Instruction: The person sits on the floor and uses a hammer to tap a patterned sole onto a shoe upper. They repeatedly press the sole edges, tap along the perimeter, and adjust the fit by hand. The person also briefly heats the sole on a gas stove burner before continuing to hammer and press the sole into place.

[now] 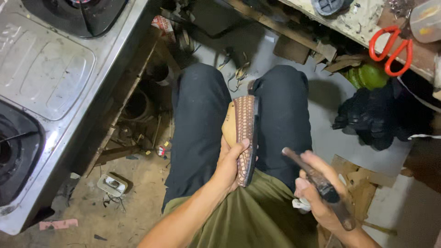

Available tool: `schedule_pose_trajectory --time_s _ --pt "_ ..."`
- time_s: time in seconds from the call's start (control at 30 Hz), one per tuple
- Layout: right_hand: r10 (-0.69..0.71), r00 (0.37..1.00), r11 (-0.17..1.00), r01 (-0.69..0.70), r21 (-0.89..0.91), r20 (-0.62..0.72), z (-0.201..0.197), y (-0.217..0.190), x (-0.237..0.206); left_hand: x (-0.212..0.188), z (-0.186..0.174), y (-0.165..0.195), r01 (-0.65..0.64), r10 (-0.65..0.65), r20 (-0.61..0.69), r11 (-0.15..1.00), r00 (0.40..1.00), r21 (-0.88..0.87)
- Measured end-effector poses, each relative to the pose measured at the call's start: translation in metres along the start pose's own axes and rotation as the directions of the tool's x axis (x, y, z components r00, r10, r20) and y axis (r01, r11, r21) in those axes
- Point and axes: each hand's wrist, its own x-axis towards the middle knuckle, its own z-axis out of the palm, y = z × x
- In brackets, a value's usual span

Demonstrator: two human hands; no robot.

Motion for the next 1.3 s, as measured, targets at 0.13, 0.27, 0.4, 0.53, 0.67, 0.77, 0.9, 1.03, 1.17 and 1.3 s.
schedule_pose_trajectory --time_s 0.13,0.27,0.4,0.53,0.67,0.77,0.9,1.03,1.17,1.3 --pt "0.315 0.930 0.943 -0.285 -0.169 0.189 0.014 -0.015 0.008 0.002 -0.004 -0.003 0.003 -0.003 -0.023 1.000 1.000 0.013" --pt "0.176 0.950 0.931 -0.076 -0.357 0.258 0.033 -0.017 0.014 0.005 -0.006 0.000 -0.011 0.011 -0.002 1.000 1.000 -0.002" --pt "-0.049 0.959 0.939 0.139 -0.314 0.279 0.042 -0.017 0.020 0.011 -0.011 0.001 -0.028 0.028 -0.019 0.999 0.999 0.021" --pt "-0.158 0.946 0.912 0.250 -0.326 0.281 0.053 -0.017 0.029 0.017 -0.018 -0.002 -0.059 0.068 -0.056 0.987 0.996 0.152" --pt "-0.070 0.953 0.954 0.151 -0.261 0.295 0.067 -0.013 0.037 0.023 -0.027 -0.006 -0.123 0.146 -0.050 0.939 0.988 0.321" --pt "-0.243 0.921 0.898 0.333 -0.289 0.304 0.068 -0.008 0.041 0.030 -0.028 -0.008 -0.162 0.179 -0.029 0.939 0.983 0.303" --pt "-0.008 0.959 0.979 0.065 -0.191 0.285 0.055 -0.007 0.044 0.031 -0.024 -0.010 -0.176 0.183 -0.004 0.953 0.983 0.246" --pt "0.333 0.930 0.939 -0.312 -0.144 0.156 0.048 -0.008 0.045 0.025 -0.022 -0.012 -0.061 0.080 -0.068 0.968 0.994 0.243" --pt "-0.149 0.967 0.977 0.177 -0.122 0.205 0.049 -0.010 0.043 0.021 -0.021 -0.010 -0.015 0.029 -0.074 0.983 0.997 0.184" --pt "-0.146 0.961 0.983 0.167 -0.074 0.236 0.046 -0.016 0.040 0.020 -0.016 -0.007 0.009 -0.002 -0.066 0.993 0.998 0.115"
